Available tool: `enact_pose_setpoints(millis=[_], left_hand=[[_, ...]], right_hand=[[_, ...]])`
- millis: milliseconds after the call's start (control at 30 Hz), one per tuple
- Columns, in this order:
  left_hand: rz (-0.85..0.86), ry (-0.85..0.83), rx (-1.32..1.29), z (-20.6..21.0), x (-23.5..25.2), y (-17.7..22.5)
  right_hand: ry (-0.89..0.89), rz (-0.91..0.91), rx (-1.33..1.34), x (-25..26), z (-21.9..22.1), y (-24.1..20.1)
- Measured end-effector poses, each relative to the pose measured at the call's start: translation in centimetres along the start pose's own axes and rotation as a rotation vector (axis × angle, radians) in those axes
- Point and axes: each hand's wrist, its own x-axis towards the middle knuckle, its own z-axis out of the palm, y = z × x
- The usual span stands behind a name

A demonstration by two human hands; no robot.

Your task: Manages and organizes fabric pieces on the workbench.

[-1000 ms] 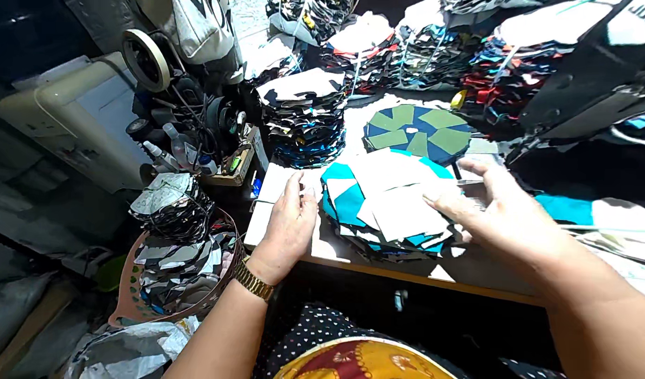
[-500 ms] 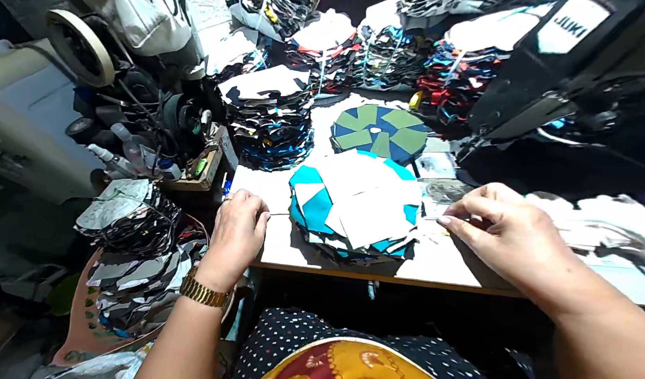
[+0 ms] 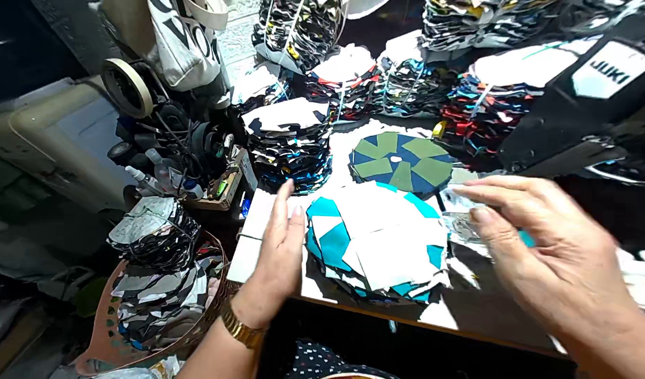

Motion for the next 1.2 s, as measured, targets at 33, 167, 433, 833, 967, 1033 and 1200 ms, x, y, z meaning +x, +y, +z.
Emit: enact_pose_setpoints(millis=[33, 167, 433, 833, 967, 1033, 1200], left_hand=[[-0.014, -0.026, -0.038, 0.7, 0.3, 0.4], [-0.004, -0.055, -0.014, 2.8, 1.5, 0.8], [-0.009, -0.059, 0.002, 5.1, 2.7, -0.7], [-0.075, -0.072, 0.051, 1.5, 2.2, -0.4], [0.069, -0.107, 0.263, -1.5, 1.8, -3.2], [0.105, -0.157, 0.421, -2.4, 1.6, -4.5], [0.077, -0.109, 0.552, -3.3, 1.8, -6.4]], right_hand=[[-0.025, 0.023, 0.057, 0.2, 0.8, -0.3], [-0.086, 0.163, 0.19, 0.2, 3.3, -0.3], [-0.167, 0.087, -0.056, 0.0, 3.8, 0.0], [-0.314, -0.288, -0.235, 1.7, 8.3, -3.4], [-0.345, -0.32, -0.267, 1.8, 8.5, -3.0], [-0.341, -0.324, -0.274, 1.8, 8.6, -3.0], [-0.298, -0.317, -0.289, 1.7, 9.3, -2.5]])
